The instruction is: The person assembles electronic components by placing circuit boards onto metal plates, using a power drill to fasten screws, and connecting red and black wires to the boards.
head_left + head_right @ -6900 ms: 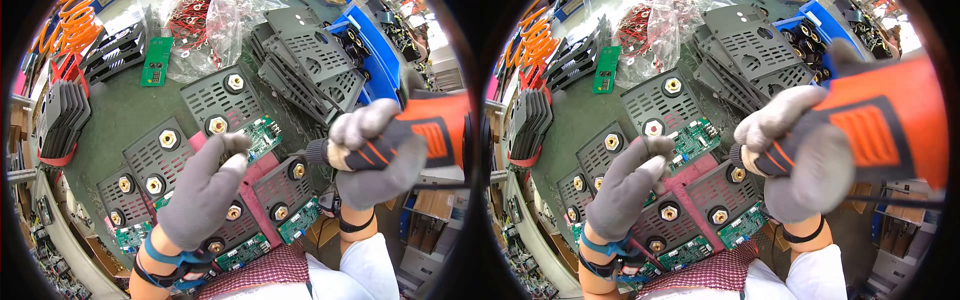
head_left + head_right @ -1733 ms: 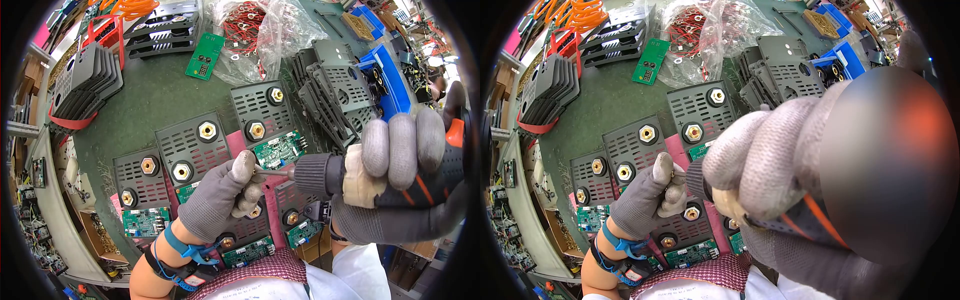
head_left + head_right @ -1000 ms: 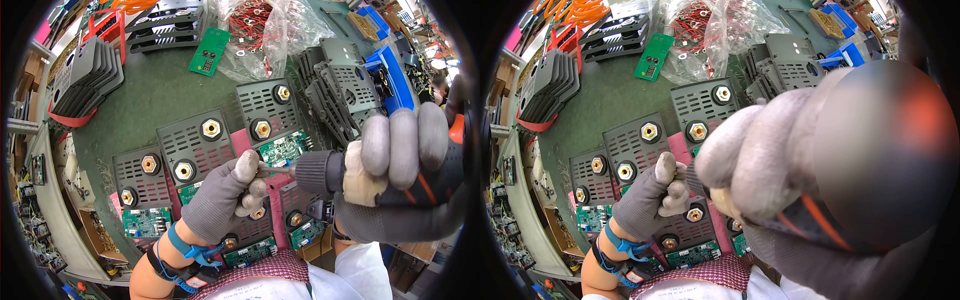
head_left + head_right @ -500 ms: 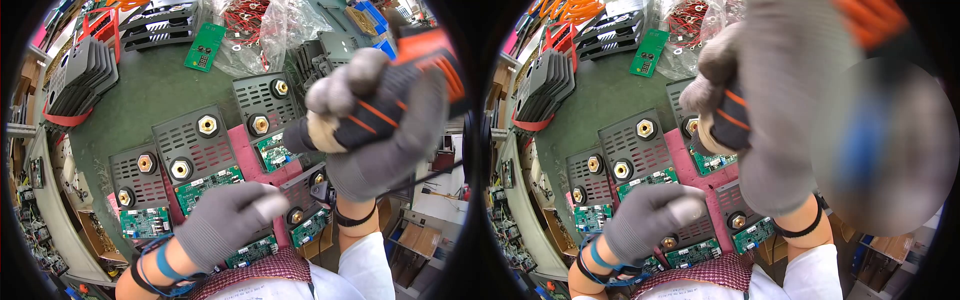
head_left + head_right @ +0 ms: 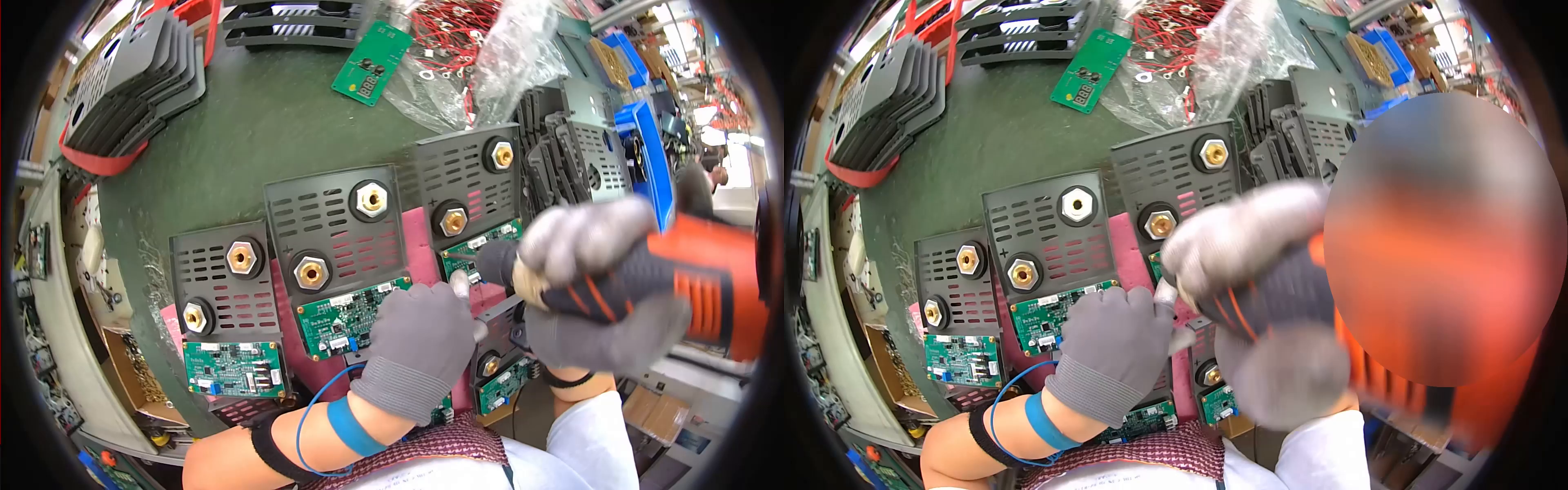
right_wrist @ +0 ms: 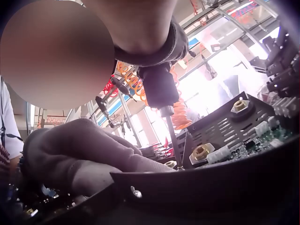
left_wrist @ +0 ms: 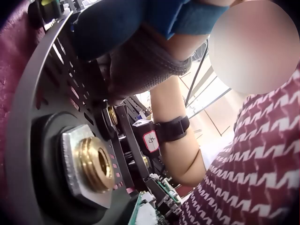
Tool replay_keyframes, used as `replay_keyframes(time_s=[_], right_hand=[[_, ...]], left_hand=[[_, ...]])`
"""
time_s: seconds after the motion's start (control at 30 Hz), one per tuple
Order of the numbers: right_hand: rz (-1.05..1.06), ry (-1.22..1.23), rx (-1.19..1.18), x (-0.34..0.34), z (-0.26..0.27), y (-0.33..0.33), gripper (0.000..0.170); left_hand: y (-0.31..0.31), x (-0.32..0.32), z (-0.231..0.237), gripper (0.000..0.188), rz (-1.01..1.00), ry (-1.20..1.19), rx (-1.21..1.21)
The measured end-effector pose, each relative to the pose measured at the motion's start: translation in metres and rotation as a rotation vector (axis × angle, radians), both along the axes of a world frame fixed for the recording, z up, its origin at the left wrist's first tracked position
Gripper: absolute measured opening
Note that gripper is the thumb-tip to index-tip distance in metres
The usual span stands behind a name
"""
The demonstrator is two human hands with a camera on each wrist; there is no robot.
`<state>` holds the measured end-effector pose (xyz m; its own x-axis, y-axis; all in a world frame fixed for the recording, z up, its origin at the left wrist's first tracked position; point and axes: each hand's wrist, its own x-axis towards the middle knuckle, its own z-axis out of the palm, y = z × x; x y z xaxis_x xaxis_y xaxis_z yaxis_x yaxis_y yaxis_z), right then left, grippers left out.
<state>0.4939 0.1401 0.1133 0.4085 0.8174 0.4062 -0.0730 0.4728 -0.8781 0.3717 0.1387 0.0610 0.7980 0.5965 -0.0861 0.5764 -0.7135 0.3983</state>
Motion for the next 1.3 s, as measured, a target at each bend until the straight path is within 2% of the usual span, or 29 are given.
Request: replay_keyframes(time_s=[0.07,0.13,0.27,0.37,0.5,0.6,0.63,0.7,0.77,0.8,0.83,0.9,0.93,0.97,1.03,1.07,1.13,1.17,1.23,1.3], right_hand=[[-0.064,-0.205,0.098,-0.006,-0.007,-0.007,0.054],[0.065,-0.322,0.099,-0.004,-0.009,-0.003,0.054],[-0.003,-0.422,0.33,-0.018,-0.014,0.003,0.053],[0.122,-0.506,0.275,-0.019,-0.012,0.001,0.051],[0.115,-0.451,0.284,-0.025,-0.015,0.006,0.053],[0.147,-0.454,0.308,-0.014,-0.017,0.003,0.052],[0.183,-0.418,0.265,-0.011,-0.015,-0.001,0.066],[0.062,-0.312,0.114,-0.012,-0.004,-0.005,0.06],[-0.054,-0.175,0.012,-0.005,0.008,-0.009,0.053],[-0.114,-0.095,-0.013,-0.002,0.017,-0.006,0.055],[-0.231,-0.092,-0.014,-0.009,0.028,-0.006,0.048],[-0.178,-0.075,-0.03,-0.002,0.035,-0.012,0.047],[-0.146,-0.059,-0.049,0.003,0.034,-0.015,0.047],[-0.115,-0.044,-0.069,0.007,0.034,-0.017,0.048],[-0.071,-0.172,-0.106,0.005,0.026,-0.009,0.049],[-0.072,-0.125,-0.082,0.008,0.02,-0.007,0.05],[-0.074,-0.031,-0.032,0.015,0.009,-0.004,0.051],[-0.078,-0.012,-0.028,0.015,0.012,-0.002,0.051],[-0.04,-0.031,-0.014,0.021,0.02,0.002,0.052],[-0.002,-0.065,0.005,0.028,0.029,-0.001,0.054]], left_hand=[[0.0,-0.001,0.001,0.04,0.006,-0.015,-0.09],[-0.003,-0.001,0.003,0.043,0.135,-0.079,-0.203],[-0.004,0.004,-0.007,0.043,0.144,-0.084,-0.308],[-0.009,0.008,-0.007,0.042,0.211,-0.031,-0.331],[-0.004,0.007,-0.01,0.042,0.154,-0.095,-0.366],[0.001,0.009,-0.006,0.042,0.11,-0.05,-0.366],[0.001,0.011,-0.01,0.042,0.121,0.009,-0.422],[0.007,0.01,-0.003,0.042,0.124,0.069,-0.462],[0.016,0.0,0.009,0.042,0.002,-0.001,-0.403],[0.018,-0.009,0.014,0.032,-0.003,-0.148,-0.323],[0.022,-0.014,0.019,0.032,-0.012,-0.148,-0.318],[0.031,-0.021,0.027,0.02,0.272,-0.441,-0.522],[0.036,-0.024,0.032,0.015,0.316,-0.484,-0.691],[0.035,-0.025,0.03,0.016,0.356,-0.514,-0.728],[0.035,-0.03,0.025,0.023,0.394,-0.56,-0.826],[0.04,-0.033,0.028,0.023,0.383,-0.552,-0.819],[0.053,-0.039,0.037,0.03,0.539,-0.65,-1.508],[0.052,-0.041,0.036,0.03,0.536,-0.644,-1.496],[0.046,-0.042,0.028,0.031,0.57,-0.837,-1.653],[0.043,-0.04,0.031,0.032,0.529,-0.863,-1.664]])
